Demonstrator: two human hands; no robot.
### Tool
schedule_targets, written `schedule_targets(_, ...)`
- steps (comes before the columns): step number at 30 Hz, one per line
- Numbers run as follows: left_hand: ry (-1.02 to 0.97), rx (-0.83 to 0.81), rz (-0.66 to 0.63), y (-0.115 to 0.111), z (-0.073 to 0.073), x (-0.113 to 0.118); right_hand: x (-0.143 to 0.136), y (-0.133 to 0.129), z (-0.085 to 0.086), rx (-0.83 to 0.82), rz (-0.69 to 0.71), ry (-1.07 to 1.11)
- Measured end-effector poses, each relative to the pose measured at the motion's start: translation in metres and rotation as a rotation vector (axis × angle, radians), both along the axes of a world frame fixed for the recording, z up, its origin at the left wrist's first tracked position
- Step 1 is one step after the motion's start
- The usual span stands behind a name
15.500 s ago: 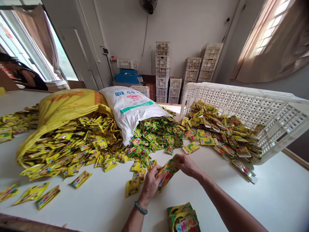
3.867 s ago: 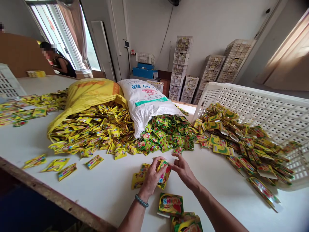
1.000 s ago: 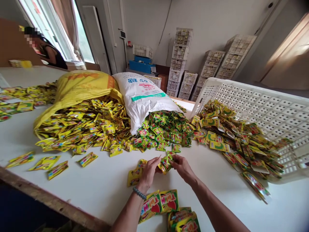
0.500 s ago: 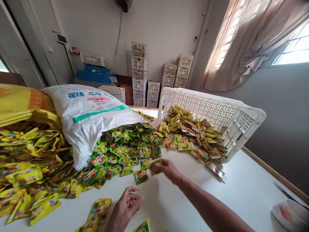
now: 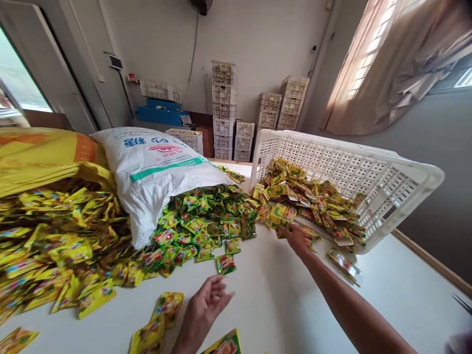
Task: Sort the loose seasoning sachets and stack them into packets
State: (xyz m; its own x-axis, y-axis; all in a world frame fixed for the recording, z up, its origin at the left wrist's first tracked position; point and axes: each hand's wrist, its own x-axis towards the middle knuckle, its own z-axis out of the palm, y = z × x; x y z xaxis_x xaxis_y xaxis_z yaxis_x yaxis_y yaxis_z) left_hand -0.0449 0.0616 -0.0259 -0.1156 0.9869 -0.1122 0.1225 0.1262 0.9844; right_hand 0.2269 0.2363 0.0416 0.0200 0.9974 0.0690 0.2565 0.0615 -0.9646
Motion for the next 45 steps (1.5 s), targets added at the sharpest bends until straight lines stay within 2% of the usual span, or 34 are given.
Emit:
schedule_targets(2,0.25,0.185,0.226,-0.001,0.003,-0.004,-0.02,-0.02,-0.002,0.008,-0.01,-0.017)
schedule_targets(4,0.465,0.375,0.312,-0.003,0.006,-0.004,-0.042,-0.045,0.001,-0.075,0.096,0.024)
schedule_targets(5,0.549,0.451,0.307,-0.004,0.007,-0.004,-0.053,-0.059,0.004,-0.162,0.188,0.078)
schedule_targets(7,0.676,0.535,0.213,-0.006,0.008,-0.002,-0.076,-0.085,0.01,-0.377,0.385,0.213)
schedule_targets(10,0.713,0.52,0.086,-0.01,0.009,-0.003,-0.102,-0.11,0.017,-0.57,0.542,0.34)
schedule_targets(12,0.65,0.435,0.098,-0.013,0.011,-0.005,-0.111,-0.114,0.019,-0.61,0.571,0.371)
schedule_targets(14,0.544,0.281,0.151,-0.014,0.014,-0.007,-0.114,-0.108,0.021,-0.594,0.536,0.401)
schedule_targets(17,0.247,0.097,0.153,-0.013,0.021,-0.009,-0.114,-0.093,0.023,-0.427,0.454,0.424)
schedule_targets(19,0.011,0.067,0.11,-0.011,0.024,-0.009,-0.117,-0.086,0.022,-0.297,0.476,0.371)
schedule_targets(21,-0.14,0.072,0.079,-0.011,0.027,-0.009,-0.121,-0.08,0.017,-0.22,0.538,0.272)
schedule_targets(25,-0.239,0.057,0.079,-0.015,0.028,-0.009,-0.125,-0.073,0.01,-0.188,0.671,0.106)
schedule_targets(29,-0.392,0.037,0.088,-0.018,0.024,-0.01,-0.12,-0.068,0.016,-0.262,0.814,0.096)
schedule_targets(31,-0.39,0.042,0.094,-0.017,0.024,-0.009,-0.117,-0.067,0.018,-0.273,0.851,0.079)
schedule_targets(33,-0.353,0.046,0.078,-0.016,0.025,-0.008,-0.118,-0.066,0.017,-0.215,0.842,-0.036)
schedule_targets(36,-0.332,0.048,0.043,-0.013,0.028,-0.006,-0.125,-0.067,0.013,0.002,0.726,-0.266)
schedule_targets(39,-0.357,0.038,0.052,-0.013,0.03,-0.006,-0.136,-0.072,0.013,0.141,0.643,-0.349)
schedule_targets(42,-0.436,0.008,0.071,-0.014,0.029,-0.008,-0.14,-0.078,0.018,0.127,0.628,-0.327)
schedule_targets(45,-0.53,-0.021,0.092,-0.014,0.029,-0.01,-0.135,-0.084,0.023,0.035,0.67,-0.278)
